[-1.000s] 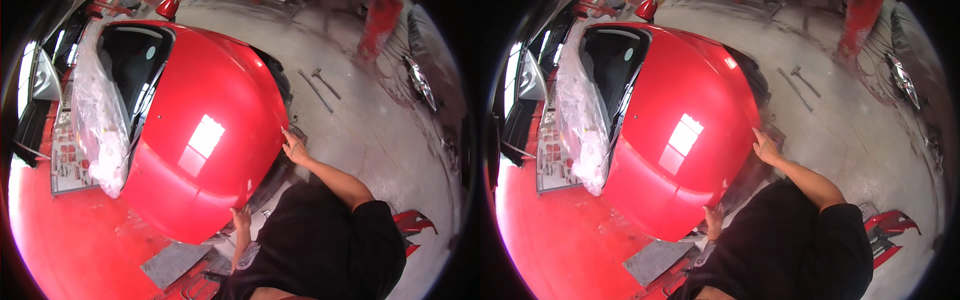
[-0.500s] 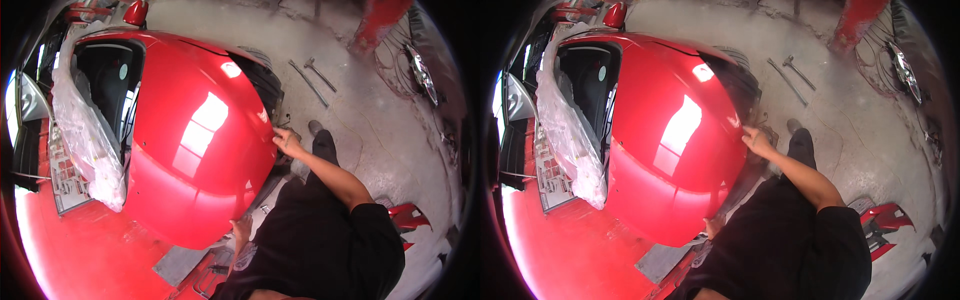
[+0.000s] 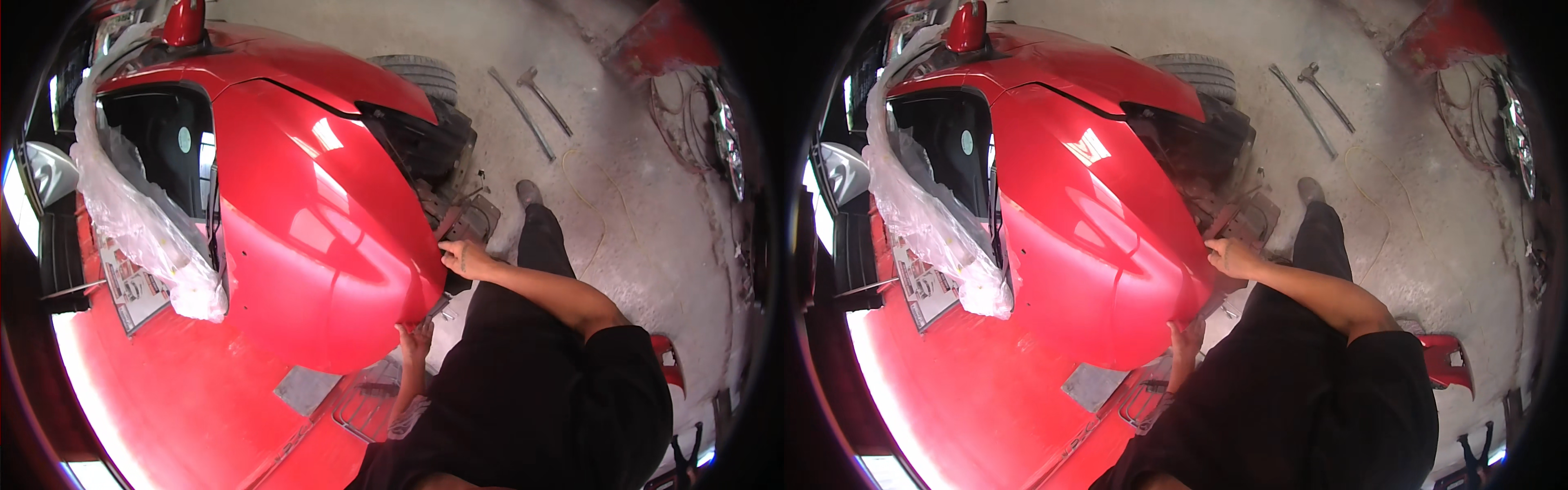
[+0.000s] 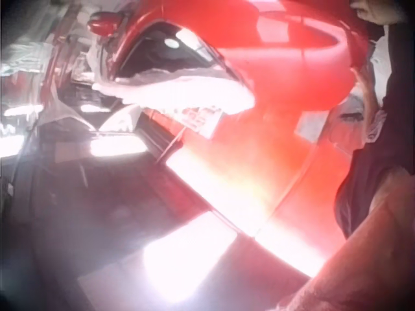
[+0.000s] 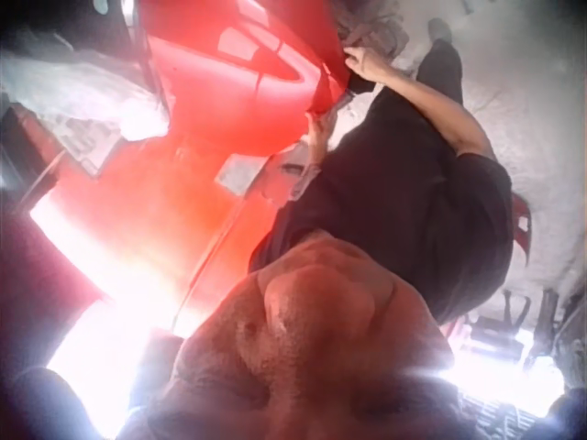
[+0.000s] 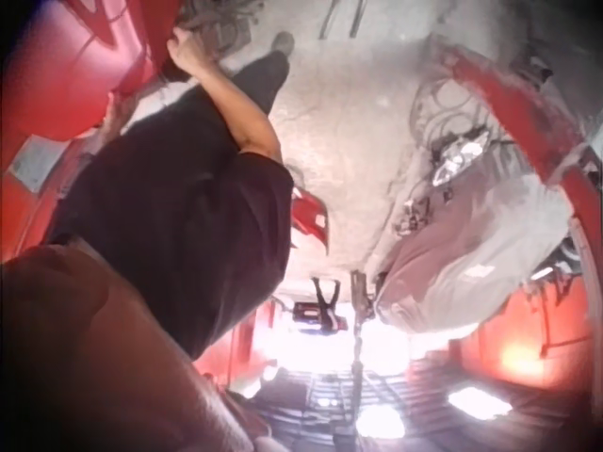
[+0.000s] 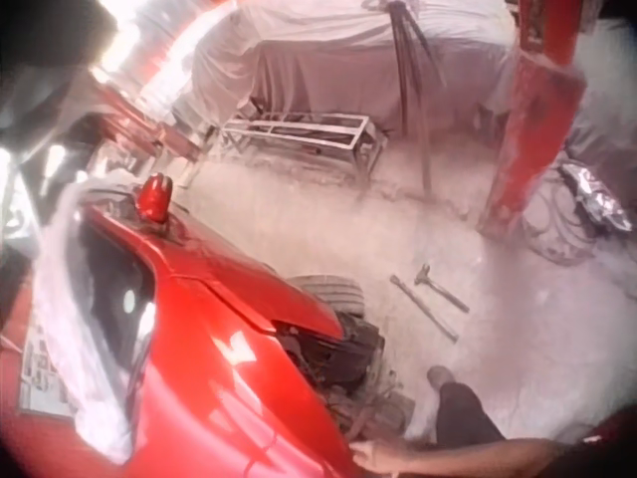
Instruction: The person uses a hammer and a metal rod to straighten a section of a car's internal frame near the front wheel, then opens and closes the hood to check the alignment of the car's body panels.
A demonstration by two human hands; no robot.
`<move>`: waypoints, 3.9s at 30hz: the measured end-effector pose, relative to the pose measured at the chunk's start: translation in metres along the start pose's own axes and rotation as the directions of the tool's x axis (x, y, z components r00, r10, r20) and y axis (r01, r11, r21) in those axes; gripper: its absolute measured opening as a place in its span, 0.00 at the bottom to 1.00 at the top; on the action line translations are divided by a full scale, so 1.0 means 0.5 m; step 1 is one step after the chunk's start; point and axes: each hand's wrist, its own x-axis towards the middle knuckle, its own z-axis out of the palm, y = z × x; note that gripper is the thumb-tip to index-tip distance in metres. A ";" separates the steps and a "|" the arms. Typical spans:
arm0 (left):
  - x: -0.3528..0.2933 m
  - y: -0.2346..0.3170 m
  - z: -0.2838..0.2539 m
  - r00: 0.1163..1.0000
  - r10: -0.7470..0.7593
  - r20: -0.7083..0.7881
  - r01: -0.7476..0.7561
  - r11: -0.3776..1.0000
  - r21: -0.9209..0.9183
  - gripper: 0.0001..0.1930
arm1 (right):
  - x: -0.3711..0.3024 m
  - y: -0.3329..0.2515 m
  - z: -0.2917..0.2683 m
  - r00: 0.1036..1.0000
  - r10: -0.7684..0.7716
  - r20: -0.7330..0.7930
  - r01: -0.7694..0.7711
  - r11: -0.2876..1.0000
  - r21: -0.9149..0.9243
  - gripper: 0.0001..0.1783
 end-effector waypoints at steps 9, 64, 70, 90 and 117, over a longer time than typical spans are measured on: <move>-0.036 -0.022 0.078 0.998 0.061 0.008 -0.061 0.998 0.025 0.61 | -0.009 0.007 -0.011 0.989 0.020 0.146 -0.018 1.000 -0.012 0.27; -0.024 -0.032 0.051 0.965 -0.010 -0.263 0.000 0.999 -0.039 0.61 | -0.006 0.048 0.003 0.973 -0.139 0.185 0.123 0.988 0.094 0.16; -0.015 -0.044 0.051 0.989 0.009 -0.148 -0.021 0.996 -0.081 0.63 | -0.007 0.036 -0.010 0.968 -0.086 0.234 0.083 0.996 0.026 0.20; 0.020 -0.062 0.027 0.978 0.107 0.179 -0.085 0.989 -0.124 0.46 | -0.001 -0.012 -0.012 0.960 -0.004 0.279 0.106 0.930 -0.353 0.16; 0.010 -0.069 -0.108 0.925 0.356 -0.137 -0.381 0.868 -0.319 0.37 | -0.077 0.029 0.068 0.707 0.397 0.585 -0.564 0.816 0.127 0.22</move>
